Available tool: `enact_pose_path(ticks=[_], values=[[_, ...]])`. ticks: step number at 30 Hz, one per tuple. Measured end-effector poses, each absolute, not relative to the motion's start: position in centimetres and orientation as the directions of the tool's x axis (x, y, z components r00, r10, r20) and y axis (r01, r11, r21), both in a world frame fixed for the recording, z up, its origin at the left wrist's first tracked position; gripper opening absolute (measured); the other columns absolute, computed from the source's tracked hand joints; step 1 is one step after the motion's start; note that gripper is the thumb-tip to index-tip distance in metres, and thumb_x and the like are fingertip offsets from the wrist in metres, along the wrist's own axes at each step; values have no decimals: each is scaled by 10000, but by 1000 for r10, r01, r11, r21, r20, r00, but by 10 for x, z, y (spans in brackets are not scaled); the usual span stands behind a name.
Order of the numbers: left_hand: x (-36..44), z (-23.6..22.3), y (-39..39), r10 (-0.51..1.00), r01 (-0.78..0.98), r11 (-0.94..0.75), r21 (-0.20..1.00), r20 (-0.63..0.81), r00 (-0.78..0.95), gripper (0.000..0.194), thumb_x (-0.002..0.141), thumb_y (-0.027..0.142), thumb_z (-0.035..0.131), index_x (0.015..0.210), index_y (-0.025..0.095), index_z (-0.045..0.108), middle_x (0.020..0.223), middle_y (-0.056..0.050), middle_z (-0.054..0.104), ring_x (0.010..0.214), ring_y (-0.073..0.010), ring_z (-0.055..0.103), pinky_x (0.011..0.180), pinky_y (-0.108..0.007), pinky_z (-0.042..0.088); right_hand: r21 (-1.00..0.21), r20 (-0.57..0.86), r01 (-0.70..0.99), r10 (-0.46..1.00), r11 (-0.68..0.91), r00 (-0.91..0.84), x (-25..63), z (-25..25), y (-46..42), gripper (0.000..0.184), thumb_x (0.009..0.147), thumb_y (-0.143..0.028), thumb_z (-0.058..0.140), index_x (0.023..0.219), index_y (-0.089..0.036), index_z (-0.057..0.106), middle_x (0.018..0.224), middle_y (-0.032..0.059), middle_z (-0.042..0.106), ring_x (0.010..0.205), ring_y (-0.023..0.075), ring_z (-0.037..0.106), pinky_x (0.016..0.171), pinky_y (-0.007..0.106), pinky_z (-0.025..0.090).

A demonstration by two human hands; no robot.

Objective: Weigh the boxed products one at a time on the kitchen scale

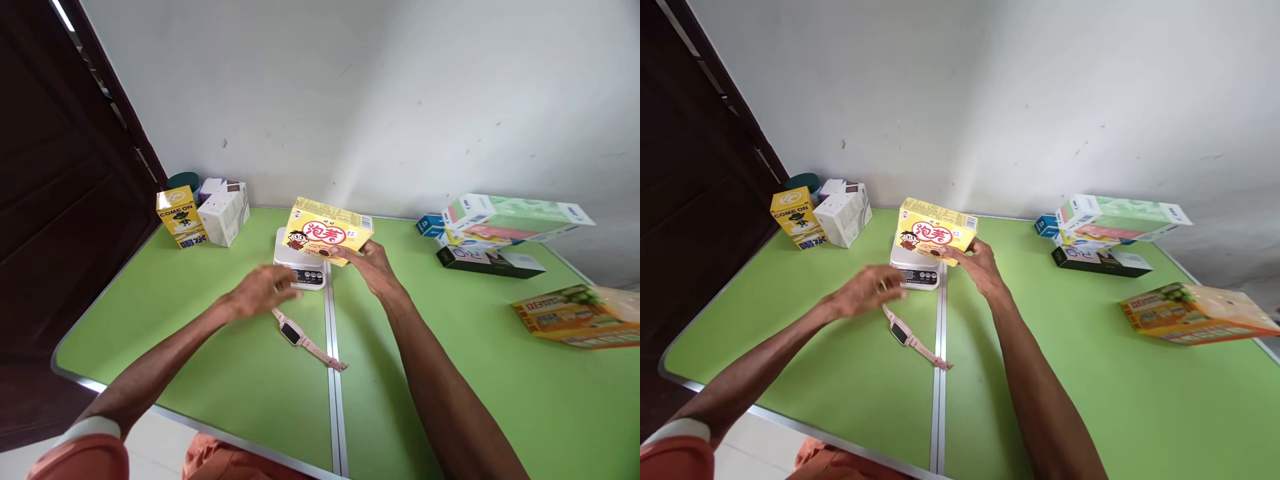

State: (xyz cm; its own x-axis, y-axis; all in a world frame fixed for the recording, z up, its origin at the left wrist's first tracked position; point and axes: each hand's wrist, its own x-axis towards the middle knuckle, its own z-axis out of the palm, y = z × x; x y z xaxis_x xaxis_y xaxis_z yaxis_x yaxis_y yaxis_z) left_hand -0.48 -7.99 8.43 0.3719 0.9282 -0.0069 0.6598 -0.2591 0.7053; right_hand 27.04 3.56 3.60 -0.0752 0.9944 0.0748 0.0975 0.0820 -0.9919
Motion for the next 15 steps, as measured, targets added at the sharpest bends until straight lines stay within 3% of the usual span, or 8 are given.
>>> enact_pose_path(ticks=[2, 3, 6, 9, 15], values=[[-16, 78, -48, 979, 657, -200, 727, 173, 107, 423, 983, 492, 791, 1289, 214, 698, 1216, -115, 784, 1032, -269, 753, 886, -423, 638, -984, 101, 138, 991, 113, -92, 266, 39, 40, 680, 587, -669, 1033, 1080, -222, 893, 1108, 92, 882, 1032, 349, 779, 1009, 544, 629], [-21, 74, -32, 970, 655, -190, 731, 243, 11, 558, 910, 479, 864, 1358, 211, 667, 1327, -141, 760, 1101, -288, 747, 924, -444, 640, -978, 117, 158, 987, 134, -112, 264, 41, 42, 681, 602, -676, 1024, 1092, -222, 892, 1102, 89, 880, 1021, 342, 773, 1006, 539, 629], [-28, 59, 6, 958, 576, -233, 783, 286, -1, 848, 762, 465, 956, 1485, 207, 595, 1581, -194, 656, 1346, -354, 692, 1071, -493, 611, -956, 169, 210, 968, 207, -184, 256, 47, 47, 696, 658, -683, 995, 1173, -229, 880, 1129, 84, 882, 990, 318, 759, 937, 491, 639], [-30, 45, 25, 968, 483, -239, 842, 245, 51, 715, 819, 493, 878, 1428, 218, 624, 1478, -160, 747, 1351, -358, 708, 1109, -513, 587, -939, 184, 250, 959, 237, -218, 247, 51, 52, 734, 687, -702, 967, 1236, -227, 855, 1163, 91, 880, 960, 300, 745, 855, 445, 634], [-35, 26, 31, 970, 440, -179, 880, 233, -70, 572, 807, 430, 844, 1304, 216, 659, 1344, -129, 823, 1272, -329, 753, 1065, -481, 595, -898, 215, 350, 960, 267, -180, 235, 39, 62, 697, 734, -728, 916, 1214, -230, 833, 1173, 106, 868, 947, 302, 720, 821, 445, 623]])
